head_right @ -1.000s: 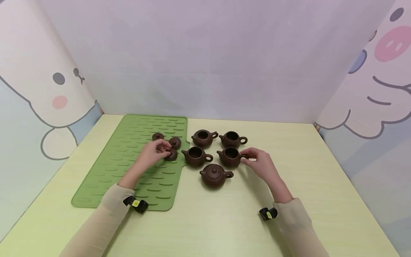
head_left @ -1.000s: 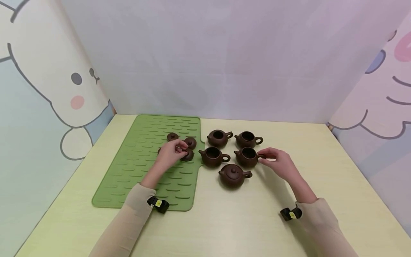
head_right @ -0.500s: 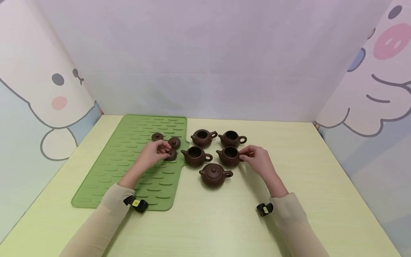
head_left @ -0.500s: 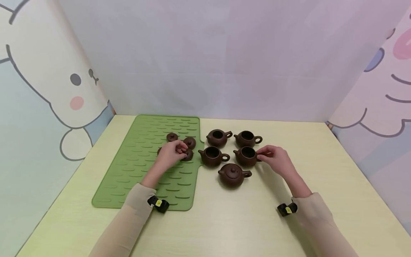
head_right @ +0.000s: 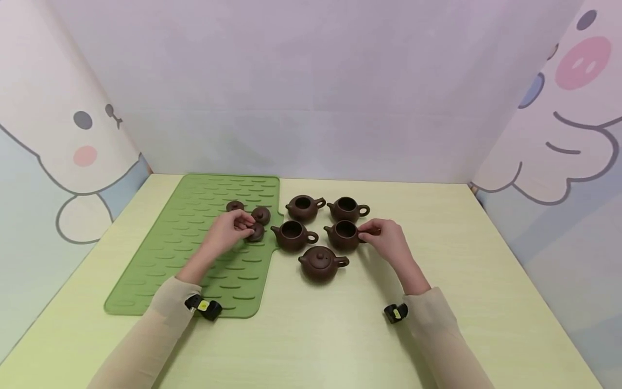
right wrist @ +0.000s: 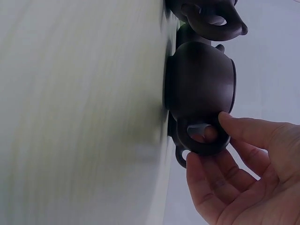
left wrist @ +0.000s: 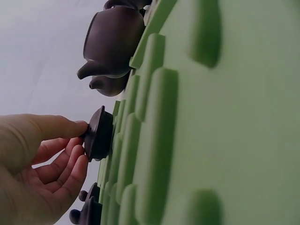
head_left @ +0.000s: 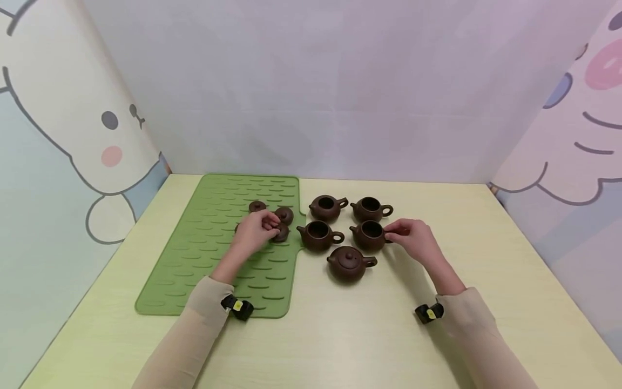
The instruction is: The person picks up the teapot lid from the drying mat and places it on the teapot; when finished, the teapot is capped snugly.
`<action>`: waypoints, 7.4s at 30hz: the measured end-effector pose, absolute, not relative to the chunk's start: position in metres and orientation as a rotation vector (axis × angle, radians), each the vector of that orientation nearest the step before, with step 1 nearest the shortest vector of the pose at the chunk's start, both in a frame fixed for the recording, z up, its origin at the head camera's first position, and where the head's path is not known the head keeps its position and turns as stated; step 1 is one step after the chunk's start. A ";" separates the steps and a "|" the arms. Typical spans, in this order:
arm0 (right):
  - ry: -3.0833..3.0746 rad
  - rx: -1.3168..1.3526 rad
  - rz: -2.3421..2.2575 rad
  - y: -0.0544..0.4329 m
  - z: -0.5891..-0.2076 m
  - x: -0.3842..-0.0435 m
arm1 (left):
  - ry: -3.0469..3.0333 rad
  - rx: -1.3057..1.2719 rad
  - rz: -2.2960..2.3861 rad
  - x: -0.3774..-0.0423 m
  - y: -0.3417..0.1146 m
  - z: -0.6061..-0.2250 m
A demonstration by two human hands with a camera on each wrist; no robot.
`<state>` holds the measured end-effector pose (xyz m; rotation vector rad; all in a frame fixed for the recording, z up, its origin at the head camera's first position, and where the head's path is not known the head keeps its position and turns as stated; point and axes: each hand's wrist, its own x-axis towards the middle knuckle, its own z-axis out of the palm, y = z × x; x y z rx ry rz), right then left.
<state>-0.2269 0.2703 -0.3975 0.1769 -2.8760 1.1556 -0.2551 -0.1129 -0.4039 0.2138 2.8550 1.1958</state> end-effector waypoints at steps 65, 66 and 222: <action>-2.878 0.123 1.158 0.265 -0.398 -0.224 | 2.687 0.762 1.390 -0.267 0.003 -0.362; -2.877 0.123 1.158 0.265 -0.398 -0.224 | 2.675 0.781 1.398 -0.268 0.006 -0.362; -2.793 0.345 1.021 0.165 -0.393 -0.221 | 2.910 0.115 1.230 -0.264 -0.181 -0.405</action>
